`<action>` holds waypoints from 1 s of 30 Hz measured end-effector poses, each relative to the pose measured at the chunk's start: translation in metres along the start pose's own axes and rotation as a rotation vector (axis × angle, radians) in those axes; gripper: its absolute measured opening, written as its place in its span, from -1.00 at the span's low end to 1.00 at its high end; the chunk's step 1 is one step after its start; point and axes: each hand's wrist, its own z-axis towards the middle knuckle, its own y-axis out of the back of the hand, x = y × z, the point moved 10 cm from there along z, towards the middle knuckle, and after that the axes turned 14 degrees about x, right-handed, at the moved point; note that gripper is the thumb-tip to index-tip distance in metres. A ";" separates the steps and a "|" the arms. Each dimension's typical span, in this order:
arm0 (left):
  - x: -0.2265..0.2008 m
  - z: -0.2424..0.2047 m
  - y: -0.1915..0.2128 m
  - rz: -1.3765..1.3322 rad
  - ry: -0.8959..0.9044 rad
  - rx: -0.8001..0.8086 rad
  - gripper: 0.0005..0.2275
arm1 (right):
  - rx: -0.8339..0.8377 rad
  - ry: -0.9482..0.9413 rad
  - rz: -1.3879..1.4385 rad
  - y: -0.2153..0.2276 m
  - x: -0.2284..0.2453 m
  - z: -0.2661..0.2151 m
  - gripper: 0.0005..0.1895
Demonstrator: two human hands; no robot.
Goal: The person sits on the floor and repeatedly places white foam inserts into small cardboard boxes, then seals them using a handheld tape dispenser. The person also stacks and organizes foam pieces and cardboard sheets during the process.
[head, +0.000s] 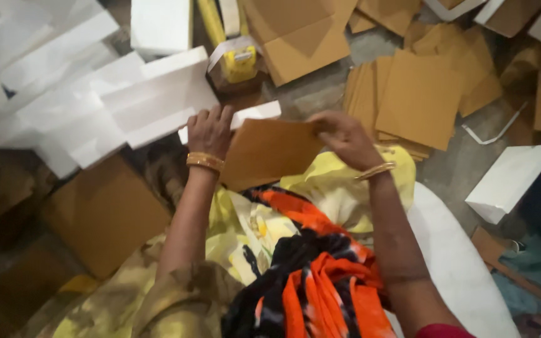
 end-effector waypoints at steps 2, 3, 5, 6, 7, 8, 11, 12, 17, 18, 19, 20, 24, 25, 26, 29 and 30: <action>0.003 0.000 -0.010 -0.015 0.000 0.021 -0.65 | 0.068 0.028 -0.280 -0.035 0.017 0.011 -0.64; 0.004 0.001 -0.014 -0.100 -0.007 0.042 -0.58 | 0.101 0.046 -0.421 -0.048 0.026 0.014 -0.61; 0.006 0.005 -0.015 -0.170 -0.017 0.055 -0.50 | 0.146 -0.006 -0.453 -0.060 0.028 0.019 -0.50; 0.006 0.008 -0.013 -0.158 -0.022 0.045 -0.49 | 0.166 -0.033 -0.473 -0.065 0.029 0.020 -0.45; 0.006 0.006 -0.010 -0.147 -0.028 0.035 -0.48 | 0.128 0.015 -0.552 -0.066 0.038 0.021 -0.43; 0.005 0.004 -0.010 -0.155 -0.027 0.046 -0.48 | 0.086 0.059 -0.632 -0.066 0.046 0.020 -0.41; 0.004 0.007 -0.015 -0.195 -0.029 0.109 -0.49 | -0.006 0.073 -0.755 -0.065 0.053 0.027 -0.47; 0.006 0.009 -0.019 -0.217 -0.033 0.145 -0.50 | -0.034 0.061 -0.778 -0.064 0.052 0.033 -0.48; 0.012 0.019 -0.028 -0.234 -0.143 0.245 -0.63 | -0.113 0.173 -0.776 -0.068 0.063 0.053 -0.53; 0.011 0.020 -0.026 -0.240 -0.160 0.250 -0.64 | -0.124 0.179 -0.774 -0.067 0.063 0.054 -0.54; 0.009 0.022 -0.024 -0.246 -0.176 0.256 -0.64 | -0.128 0.184 -0.769 -0.066 0.063 0.053 -0.54; 0.010 0.022 -0.023 -0.266 -0.155 0.289 -0.63 | -0.133 0.186 -0.763 -0.065 0.062 0.050 -0.53; 0.008 0.018 -0.011 -0.309 -0.101 0.419 -0.59 | -0.079 0.223 -0.780 -0.063 0.057 0.035 -0.52; 0.006 0.016 -0.007 -0.312 -0.094 0.448 -0.58 | -0.036 0.206 -0.830 -0.066 0.054 0.032 -0.57; 0.005 0.016 -0.002 -0.320 -0.085 0.454 -0.59 | 0.009 0.194 -0.882 -0.071 0.052 0.030 -0.62; 0.005 0.018 0.010 -0.347 -0.072 0.460 -0.59 | 0.035 0.212 -0.932 -0.080 0.054 0.027 -0.67; 0.005 0.018 0.012 -0.352 -0.077 0.461 -0.59 | 0.023 0.225 -0.927 -0.084 0.055 0.027 -0.67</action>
